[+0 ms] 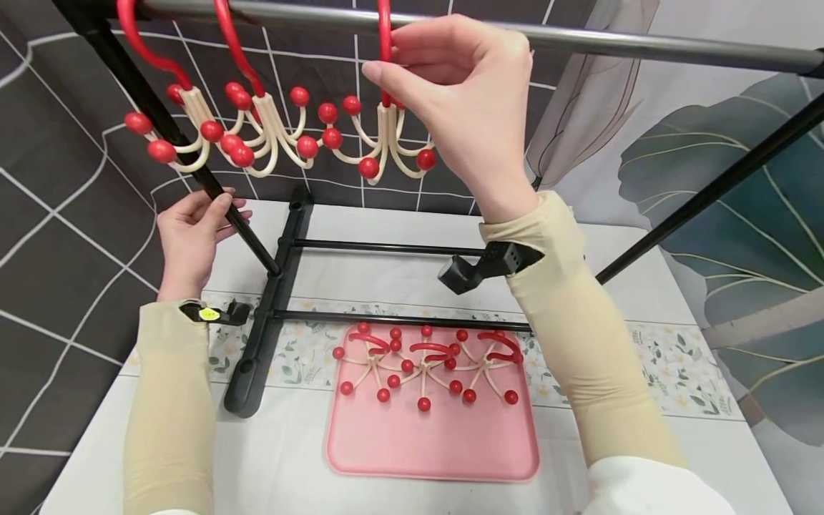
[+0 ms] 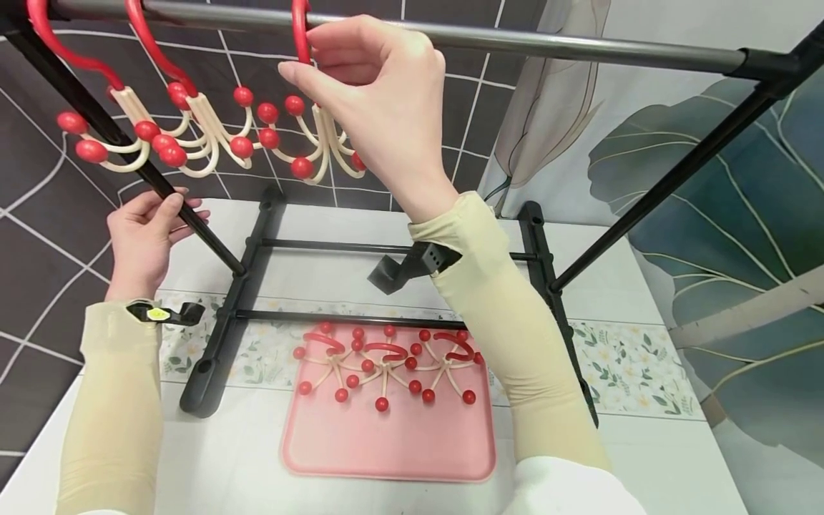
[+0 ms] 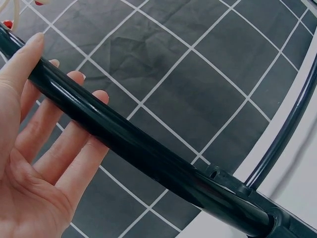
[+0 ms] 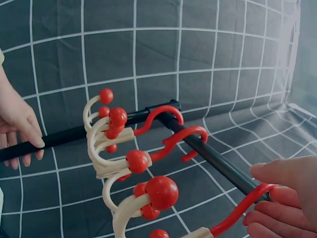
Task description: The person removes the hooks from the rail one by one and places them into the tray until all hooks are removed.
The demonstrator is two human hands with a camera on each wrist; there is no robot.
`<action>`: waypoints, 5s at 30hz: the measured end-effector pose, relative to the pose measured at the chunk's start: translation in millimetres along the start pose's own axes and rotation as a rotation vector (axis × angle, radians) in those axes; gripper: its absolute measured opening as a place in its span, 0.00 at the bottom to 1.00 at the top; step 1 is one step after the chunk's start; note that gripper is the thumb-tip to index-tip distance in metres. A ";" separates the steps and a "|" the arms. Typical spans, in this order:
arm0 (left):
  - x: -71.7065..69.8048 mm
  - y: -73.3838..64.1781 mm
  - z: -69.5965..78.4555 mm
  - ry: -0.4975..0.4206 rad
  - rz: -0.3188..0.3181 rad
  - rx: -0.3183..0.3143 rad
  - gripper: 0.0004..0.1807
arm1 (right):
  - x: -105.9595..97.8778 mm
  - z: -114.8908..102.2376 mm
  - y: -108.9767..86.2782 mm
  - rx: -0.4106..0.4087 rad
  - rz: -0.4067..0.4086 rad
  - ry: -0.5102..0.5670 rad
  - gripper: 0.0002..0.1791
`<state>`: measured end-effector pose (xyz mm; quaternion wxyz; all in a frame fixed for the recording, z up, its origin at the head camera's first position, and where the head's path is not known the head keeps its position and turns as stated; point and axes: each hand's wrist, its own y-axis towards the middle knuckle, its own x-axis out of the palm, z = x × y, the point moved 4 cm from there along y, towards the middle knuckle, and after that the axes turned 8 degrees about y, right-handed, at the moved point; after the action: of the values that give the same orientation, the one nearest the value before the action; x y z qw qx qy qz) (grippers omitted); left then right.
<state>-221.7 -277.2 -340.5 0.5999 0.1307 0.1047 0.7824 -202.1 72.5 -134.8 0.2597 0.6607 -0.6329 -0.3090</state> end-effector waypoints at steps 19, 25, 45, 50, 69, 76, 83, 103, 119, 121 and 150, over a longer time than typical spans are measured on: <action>0.5 -1.2 0.8 0.020 0.001 -0.017 0.18 | 0.1 9.5 -0.4 0.075 0.099 -0.054 0.09; 1.0 -0.8 1.0 0.006 0.000 -0.013 0.19 | -0.4 9.3 -2.8 0.055 0.120 -0.043 0.07; 2.4 1.5 0.1 0.001 0.008 -0.010 0.17 | -22.6 -1.5 -7.3 -0.171 0.148 -0.002 0.04; 3.7 2.4 0.3 0.003 0.010 -0.012 0.17 | -30.5 -4.0 -10.5 -0.234 0.147 0.010 0.05; 3.2 3.0 -0.1 -0.017 0.004 -0.007 0.16 | -40.6 7.2 -60.4 -0.127 0.019 -0.062 0.10; 2.6 2.7 0.2 -0.015 0.008 -0.016 0.19 | -37.0 20.3 -87.0 0.040 -0.006 -0.015 0.07; 2.8 1.7 -0.2 -0.010 0.010 -0.019 0.18 | -37.9 30.8 -112.4 0.187 -0.049 -0.014 0.08; 2.5 2.6 -0.1 0.005 0.006 -0.021 0.17 | -24.6 26.1 -178.4 0.247 -0.262 0.174 0.13; 2.5 3.2 -0.3 -0.004 0.001 -0.027 0.18 | 0.7 31.7 -241.9 0.327 -0.486 0.357 0.12; 2.5 3.1 -0.6 -0.008 0.001 -0.027 0.16 | 3.6 35.9 -250.3 0.357 -0.510 0.348 0.10; 2.3 5.3 -0.1 0.031 0.011 -0.030 0.17 | -2.9 58.2 -288.3 0.443 -0.517 0.287 0.09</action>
<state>-227.2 -276.4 -338.7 0.5959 0.1101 0.1015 0.7890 -50.2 96.6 -385.5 0.1098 0.8757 -0.4535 -0.1242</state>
